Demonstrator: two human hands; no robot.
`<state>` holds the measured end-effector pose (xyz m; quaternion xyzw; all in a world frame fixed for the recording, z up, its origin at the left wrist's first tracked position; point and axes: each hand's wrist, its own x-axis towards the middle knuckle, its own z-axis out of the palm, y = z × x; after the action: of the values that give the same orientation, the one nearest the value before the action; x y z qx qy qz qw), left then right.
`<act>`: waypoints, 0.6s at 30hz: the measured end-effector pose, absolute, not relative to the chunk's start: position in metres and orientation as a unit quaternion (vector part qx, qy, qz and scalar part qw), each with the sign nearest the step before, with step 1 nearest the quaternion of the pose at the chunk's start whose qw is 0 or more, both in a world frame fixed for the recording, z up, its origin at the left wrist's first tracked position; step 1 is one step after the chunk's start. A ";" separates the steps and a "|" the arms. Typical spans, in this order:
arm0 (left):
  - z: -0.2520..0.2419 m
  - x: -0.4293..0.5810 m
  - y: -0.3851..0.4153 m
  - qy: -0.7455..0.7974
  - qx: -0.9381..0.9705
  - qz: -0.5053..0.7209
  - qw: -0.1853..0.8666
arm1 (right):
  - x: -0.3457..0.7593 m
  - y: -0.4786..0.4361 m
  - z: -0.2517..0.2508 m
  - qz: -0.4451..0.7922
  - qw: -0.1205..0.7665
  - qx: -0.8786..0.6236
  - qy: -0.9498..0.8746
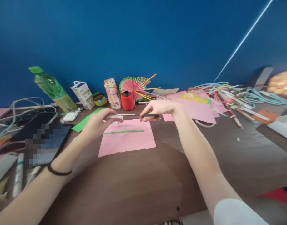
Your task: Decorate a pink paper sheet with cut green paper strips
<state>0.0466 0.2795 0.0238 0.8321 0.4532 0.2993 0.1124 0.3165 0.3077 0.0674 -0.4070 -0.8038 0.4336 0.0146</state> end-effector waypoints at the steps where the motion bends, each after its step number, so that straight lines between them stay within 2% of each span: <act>1: 0.024 0.047 0.280 0.451 0.834 0.300 0.107 | 0.317 0.308 0.067 0.432 0.012 -0.408 -0.804; 18: 0.026 0.048 0.277 0.461 0.825 0.311 0.100 | 0.316 0.309 0.067 0.429 0.008 -0.413 -0.803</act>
<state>0.0483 0.2767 0.0256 0.8253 0.4607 0.3109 0.1002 0.3164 0.3088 0.0670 -0.4132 -0.8034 0.4286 0.0082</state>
